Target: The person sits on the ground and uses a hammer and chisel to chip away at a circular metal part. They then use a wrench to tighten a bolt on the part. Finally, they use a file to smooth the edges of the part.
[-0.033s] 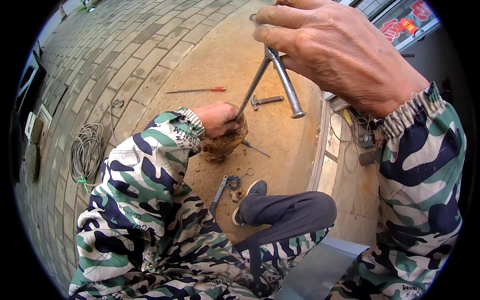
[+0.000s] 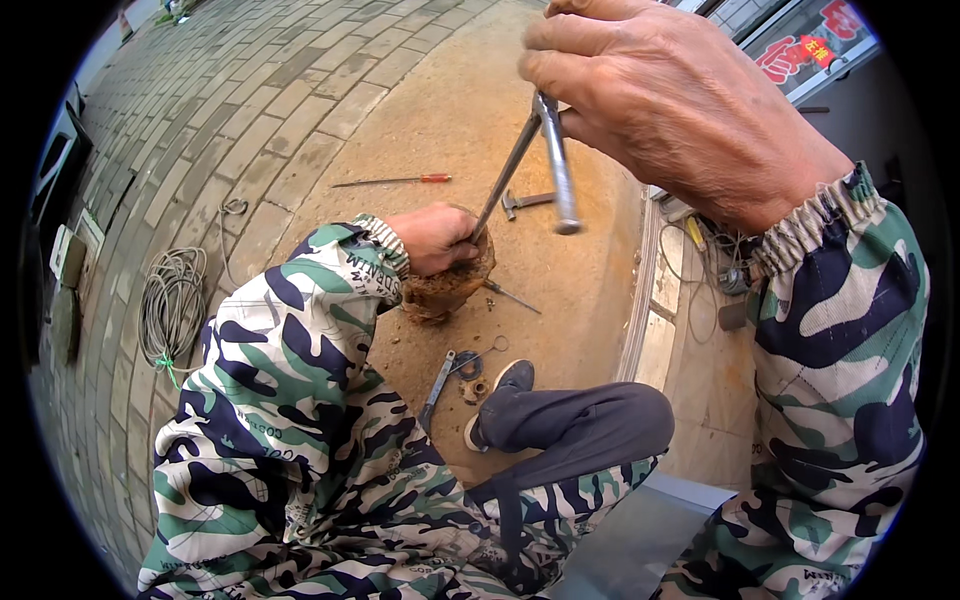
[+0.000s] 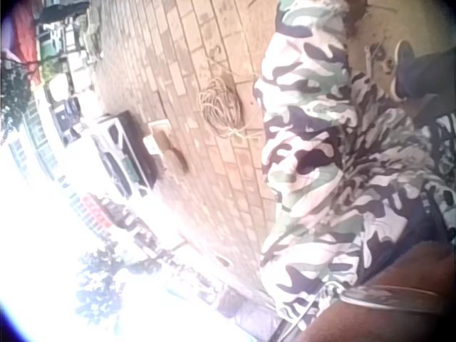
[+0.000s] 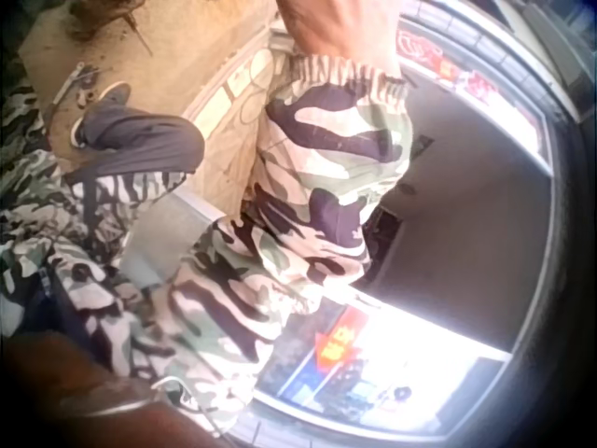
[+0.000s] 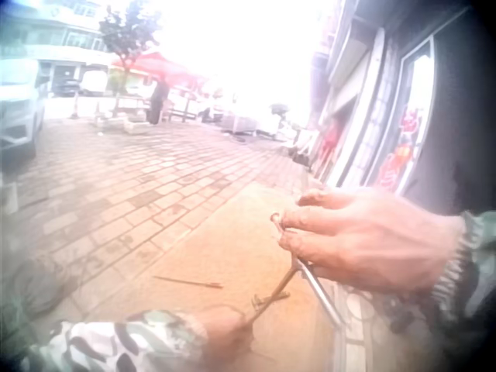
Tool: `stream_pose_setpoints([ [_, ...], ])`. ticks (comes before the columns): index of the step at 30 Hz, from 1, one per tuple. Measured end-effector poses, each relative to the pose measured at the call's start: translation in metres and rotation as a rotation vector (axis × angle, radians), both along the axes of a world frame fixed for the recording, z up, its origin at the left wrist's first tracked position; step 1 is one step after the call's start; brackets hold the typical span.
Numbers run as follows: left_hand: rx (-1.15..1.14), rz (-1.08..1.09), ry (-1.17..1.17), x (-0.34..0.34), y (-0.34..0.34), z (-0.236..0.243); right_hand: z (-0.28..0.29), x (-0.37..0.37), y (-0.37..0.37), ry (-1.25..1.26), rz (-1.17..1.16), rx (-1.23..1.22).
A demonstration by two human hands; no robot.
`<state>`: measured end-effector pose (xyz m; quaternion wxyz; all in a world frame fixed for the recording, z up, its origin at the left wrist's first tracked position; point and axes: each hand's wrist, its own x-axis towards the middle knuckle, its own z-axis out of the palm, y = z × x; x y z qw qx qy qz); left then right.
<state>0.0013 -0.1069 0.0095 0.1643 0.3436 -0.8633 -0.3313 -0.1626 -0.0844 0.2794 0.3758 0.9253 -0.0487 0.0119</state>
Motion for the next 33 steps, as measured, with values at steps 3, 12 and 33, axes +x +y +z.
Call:
stream_pose_setpoints([
  [3, 0.047, 0.03, -0.031, -0.003, 0.0, 0.003, -0.016, -0.002, 0.005, -0.377, -0.645, 0.512],
  [12, 0.097, 0.06, 0.019, 0.005, 0.001, 0.004, -0.012, -0.002, 0.01, -0.176, -0.236, 0.172],
  [33, 0.028, -0.01, -0.118, -0.003, -0.005, -0.021, 0.005, -0.003, 0.01, -0.05, -0.404, 0.329],
])
